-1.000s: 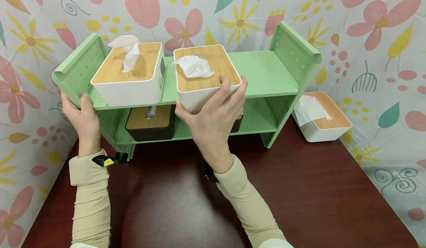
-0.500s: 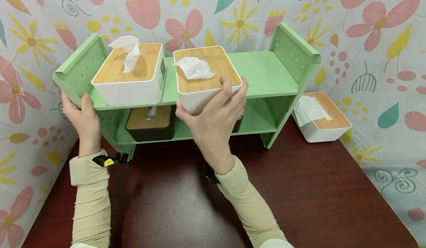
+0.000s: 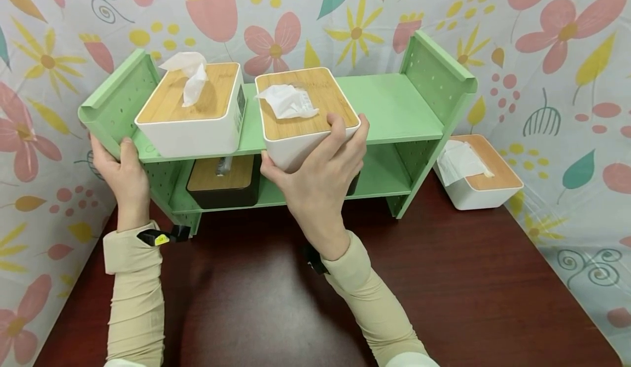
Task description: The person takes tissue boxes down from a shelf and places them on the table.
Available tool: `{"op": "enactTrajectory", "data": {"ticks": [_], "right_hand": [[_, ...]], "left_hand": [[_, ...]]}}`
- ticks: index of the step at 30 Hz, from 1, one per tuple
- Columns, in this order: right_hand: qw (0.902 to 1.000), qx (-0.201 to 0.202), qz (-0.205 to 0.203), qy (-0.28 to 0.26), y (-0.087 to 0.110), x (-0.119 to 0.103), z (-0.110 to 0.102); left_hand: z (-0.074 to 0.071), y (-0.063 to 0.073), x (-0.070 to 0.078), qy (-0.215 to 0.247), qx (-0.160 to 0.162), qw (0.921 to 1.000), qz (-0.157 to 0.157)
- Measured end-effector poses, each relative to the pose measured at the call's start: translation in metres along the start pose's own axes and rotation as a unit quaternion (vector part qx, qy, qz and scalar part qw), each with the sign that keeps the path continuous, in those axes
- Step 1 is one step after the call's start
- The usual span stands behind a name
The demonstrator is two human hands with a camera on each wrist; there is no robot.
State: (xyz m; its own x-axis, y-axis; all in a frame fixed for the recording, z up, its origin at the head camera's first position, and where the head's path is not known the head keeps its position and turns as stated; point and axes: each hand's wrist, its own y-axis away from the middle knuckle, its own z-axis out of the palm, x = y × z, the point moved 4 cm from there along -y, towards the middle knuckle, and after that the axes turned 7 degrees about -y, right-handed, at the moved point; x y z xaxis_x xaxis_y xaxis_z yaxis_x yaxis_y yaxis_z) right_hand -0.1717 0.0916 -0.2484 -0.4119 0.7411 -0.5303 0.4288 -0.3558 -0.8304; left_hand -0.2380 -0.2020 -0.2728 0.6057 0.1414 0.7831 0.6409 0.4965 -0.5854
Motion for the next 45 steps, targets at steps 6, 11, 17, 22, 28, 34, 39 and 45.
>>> {"op": "enactTrajectory", "data": {"ticks": [6,11,17,22,28,34,39,45], "right_hand": [[0.9999,-0.001,-0.005,-0.009,0.002,-0.001,-0.002],[0.9999,0.003,-0.009,-0.012,0.002,-0.001,-0.003],[0.9997,0.007,-0.012,-0.019,0.002,0.0,-0.006],[0.9997,0.009,-0.012,-0.019,0.002,-0.001,-0.007],[0.9998,0.007,-0.009,-0.016,0.002,-0.001,-0.008],[0.9998,0.005,-0.009,-0.019,0.002,-0.002,-0.01],[0.9997,0.003,-0.01,-0.023,0.002,-0.003,-0.011],[0.9997,0.002,-0.009,-0.024,0.002,-0.003,-0.013]], "left_hand": [[-0.002,0.002,-0.002,-0.011,0.0,0.9999,-0.002],[-0.003,0.002,-0.005,-0.015,-0.003,0.9999,-0.004],[-0.002,0.001,-0.004,-0.008,-0.003,1.0,-0.001],[-0.002,0.001,-0.002,-0.006,-0.001,1.0,0.001],[-0.001,0.001,0.0,-0.011,-0.001,0.9999,0.002],[0.0,0.0,0.001,-0.012,0.0,0.9999,0.007],[-0.001,0.0,0.002,-0.009,0.005,0.9999,0.007],[0.0,0.001,0.003,-0.01,0.0,0.9999,0.014]]}}
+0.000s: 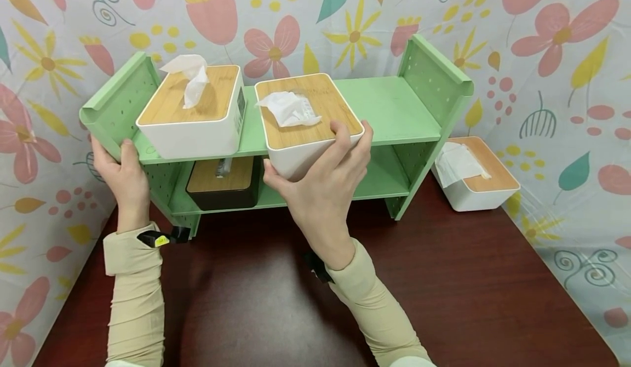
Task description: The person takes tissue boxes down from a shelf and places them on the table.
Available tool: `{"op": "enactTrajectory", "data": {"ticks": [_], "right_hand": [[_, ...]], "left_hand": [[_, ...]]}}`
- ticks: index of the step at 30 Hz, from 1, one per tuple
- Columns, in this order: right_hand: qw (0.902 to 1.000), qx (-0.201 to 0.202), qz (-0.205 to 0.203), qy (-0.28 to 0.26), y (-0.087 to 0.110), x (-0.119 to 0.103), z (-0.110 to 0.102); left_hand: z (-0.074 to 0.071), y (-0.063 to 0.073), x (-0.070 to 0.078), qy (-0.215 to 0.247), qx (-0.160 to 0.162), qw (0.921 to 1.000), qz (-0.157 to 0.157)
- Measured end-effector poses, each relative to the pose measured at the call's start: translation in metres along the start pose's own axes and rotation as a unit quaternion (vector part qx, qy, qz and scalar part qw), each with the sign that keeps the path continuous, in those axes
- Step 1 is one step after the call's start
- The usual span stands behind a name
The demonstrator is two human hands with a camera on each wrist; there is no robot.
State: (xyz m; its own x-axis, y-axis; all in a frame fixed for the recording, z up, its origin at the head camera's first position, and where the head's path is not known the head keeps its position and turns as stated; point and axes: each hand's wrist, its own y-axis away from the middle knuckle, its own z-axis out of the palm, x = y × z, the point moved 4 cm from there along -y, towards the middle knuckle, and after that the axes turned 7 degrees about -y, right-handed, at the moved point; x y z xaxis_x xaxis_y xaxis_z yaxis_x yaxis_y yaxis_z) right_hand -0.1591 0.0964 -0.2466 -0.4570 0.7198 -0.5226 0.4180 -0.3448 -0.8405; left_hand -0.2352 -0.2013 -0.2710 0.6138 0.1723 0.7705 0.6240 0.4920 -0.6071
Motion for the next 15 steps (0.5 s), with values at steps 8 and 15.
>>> {"op": "enactTrajectory", "data": {"ticks": [8,15], "right_hand": [[1.0,-0.005,0.001,-0.007,0.0013,0.0,-0.0027],[0.9999,-0.002,-0.003,-0.011,0.0014,-0.0012,-0.0051]], "left_hand": [[-0.0004,0.0,-0.0026,0.003,0.001,0.9999,-0.012],[0.0004,0.0008,0.0024,-0.001,-0.002,0.9999,0.015]]}}
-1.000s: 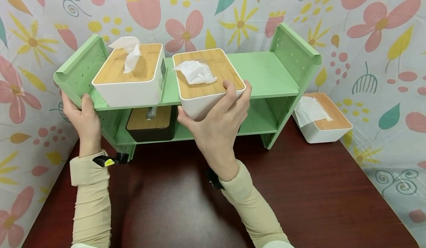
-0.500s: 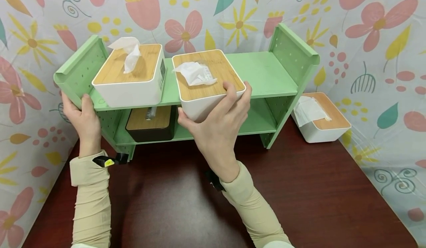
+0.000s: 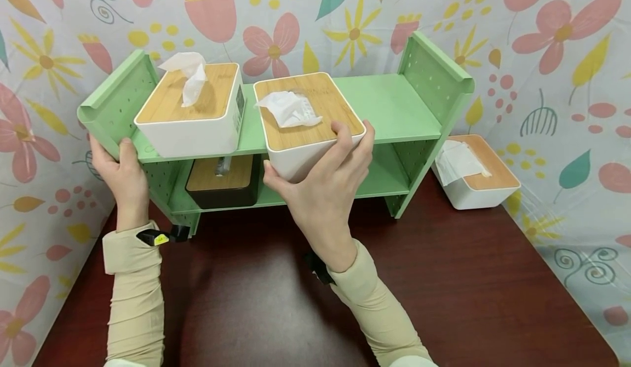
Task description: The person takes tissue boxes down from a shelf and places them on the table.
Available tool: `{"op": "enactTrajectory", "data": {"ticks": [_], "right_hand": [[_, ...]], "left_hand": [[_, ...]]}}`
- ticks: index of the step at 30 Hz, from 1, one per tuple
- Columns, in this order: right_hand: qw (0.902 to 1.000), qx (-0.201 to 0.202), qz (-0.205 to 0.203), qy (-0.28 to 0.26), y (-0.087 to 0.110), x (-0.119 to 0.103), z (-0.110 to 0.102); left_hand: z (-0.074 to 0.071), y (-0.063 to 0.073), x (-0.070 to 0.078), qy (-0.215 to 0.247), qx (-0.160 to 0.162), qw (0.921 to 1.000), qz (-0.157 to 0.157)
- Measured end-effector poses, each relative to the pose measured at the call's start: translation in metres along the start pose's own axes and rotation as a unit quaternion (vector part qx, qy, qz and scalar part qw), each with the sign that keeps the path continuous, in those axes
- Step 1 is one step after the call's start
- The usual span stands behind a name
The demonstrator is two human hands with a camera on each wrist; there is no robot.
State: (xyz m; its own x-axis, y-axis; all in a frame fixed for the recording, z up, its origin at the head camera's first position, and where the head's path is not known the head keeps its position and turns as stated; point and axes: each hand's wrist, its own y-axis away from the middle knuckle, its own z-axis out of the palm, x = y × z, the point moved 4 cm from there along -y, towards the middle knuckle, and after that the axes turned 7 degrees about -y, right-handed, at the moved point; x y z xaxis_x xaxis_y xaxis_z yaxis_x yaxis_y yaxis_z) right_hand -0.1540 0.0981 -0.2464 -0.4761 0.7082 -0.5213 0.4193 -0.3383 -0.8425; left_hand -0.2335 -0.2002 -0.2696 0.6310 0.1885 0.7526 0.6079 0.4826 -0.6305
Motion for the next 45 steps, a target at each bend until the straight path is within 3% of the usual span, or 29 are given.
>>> {"op": "enactTrajectory", "data": {"ticks": [15,45], "right_hand": [[0.9997,0.003,-0.01,-0.021,-0.0008,-0.001,-0.003],[0.9987,0.006,0.008,-0.051,0.0011,-0.0019,-0.0098]], "left_hand": [[0.0005,-0.0014,-0.0051,0.01,0.009,0.9996,-0.026],[-0.0003,-0.0016,-0.0048,0.005,0.005,0.9997,-0.025]]}}
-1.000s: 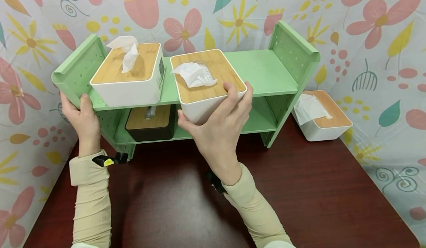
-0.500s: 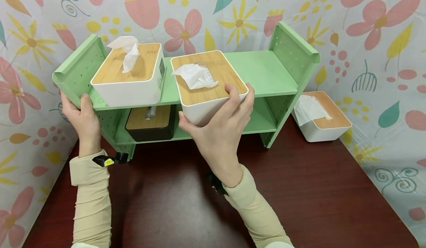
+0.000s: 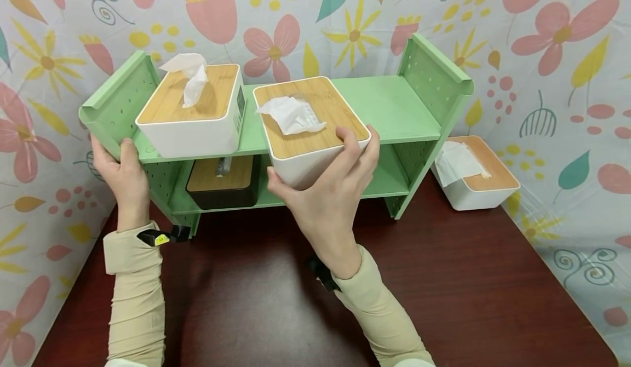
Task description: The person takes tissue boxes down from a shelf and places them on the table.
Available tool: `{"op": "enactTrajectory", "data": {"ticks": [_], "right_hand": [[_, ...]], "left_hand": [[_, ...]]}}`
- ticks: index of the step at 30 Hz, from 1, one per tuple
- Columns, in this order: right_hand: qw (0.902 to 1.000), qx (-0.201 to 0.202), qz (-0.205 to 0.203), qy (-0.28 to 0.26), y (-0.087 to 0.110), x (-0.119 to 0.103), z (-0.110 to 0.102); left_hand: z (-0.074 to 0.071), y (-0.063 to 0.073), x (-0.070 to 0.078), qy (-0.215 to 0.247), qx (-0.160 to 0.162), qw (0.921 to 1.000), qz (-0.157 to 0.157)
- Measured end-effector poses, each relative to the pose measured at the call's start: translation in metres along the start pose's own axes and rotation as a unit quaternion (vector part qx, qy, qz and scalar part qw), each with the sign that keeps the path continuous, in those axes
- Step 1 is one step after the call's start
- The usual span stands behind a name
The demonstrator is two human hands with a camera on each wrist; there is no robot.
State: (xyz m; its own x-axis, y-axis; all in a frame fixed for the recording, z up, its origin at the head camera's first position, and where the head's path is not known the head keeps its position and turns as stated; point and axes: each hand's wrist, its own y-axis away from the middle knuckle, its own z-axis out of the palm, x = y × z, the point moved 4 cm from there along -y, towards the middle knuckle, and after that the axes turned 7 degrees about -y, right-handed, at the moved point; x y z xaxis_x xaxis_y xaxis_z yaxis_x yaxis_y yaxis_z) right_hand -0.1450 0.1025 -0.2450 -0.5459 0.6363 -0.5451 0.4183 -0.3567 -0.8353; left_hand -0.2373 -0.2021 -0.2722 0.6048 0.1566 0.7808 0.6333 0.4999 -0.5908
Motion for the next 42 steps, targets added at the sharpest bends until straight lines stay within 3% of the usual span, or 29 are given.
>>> {"op": "enactTrajectory", "data": {"ticks": [34,42], "right_hand": [[0.9999,-0.001,0.004,-0.01,0.001,0.002,-0.0076],[0.9998,-0.001,0.006,-0.019,0.0014,0.0017,-0.0097]], "left_hand": [[0.0002,-0.0013,-0.0047,-0.002,-0.003,1.0,-0.002],[0.0009,0.0008,0.0,-0.001,0.001,1.0,-0.002]]}}
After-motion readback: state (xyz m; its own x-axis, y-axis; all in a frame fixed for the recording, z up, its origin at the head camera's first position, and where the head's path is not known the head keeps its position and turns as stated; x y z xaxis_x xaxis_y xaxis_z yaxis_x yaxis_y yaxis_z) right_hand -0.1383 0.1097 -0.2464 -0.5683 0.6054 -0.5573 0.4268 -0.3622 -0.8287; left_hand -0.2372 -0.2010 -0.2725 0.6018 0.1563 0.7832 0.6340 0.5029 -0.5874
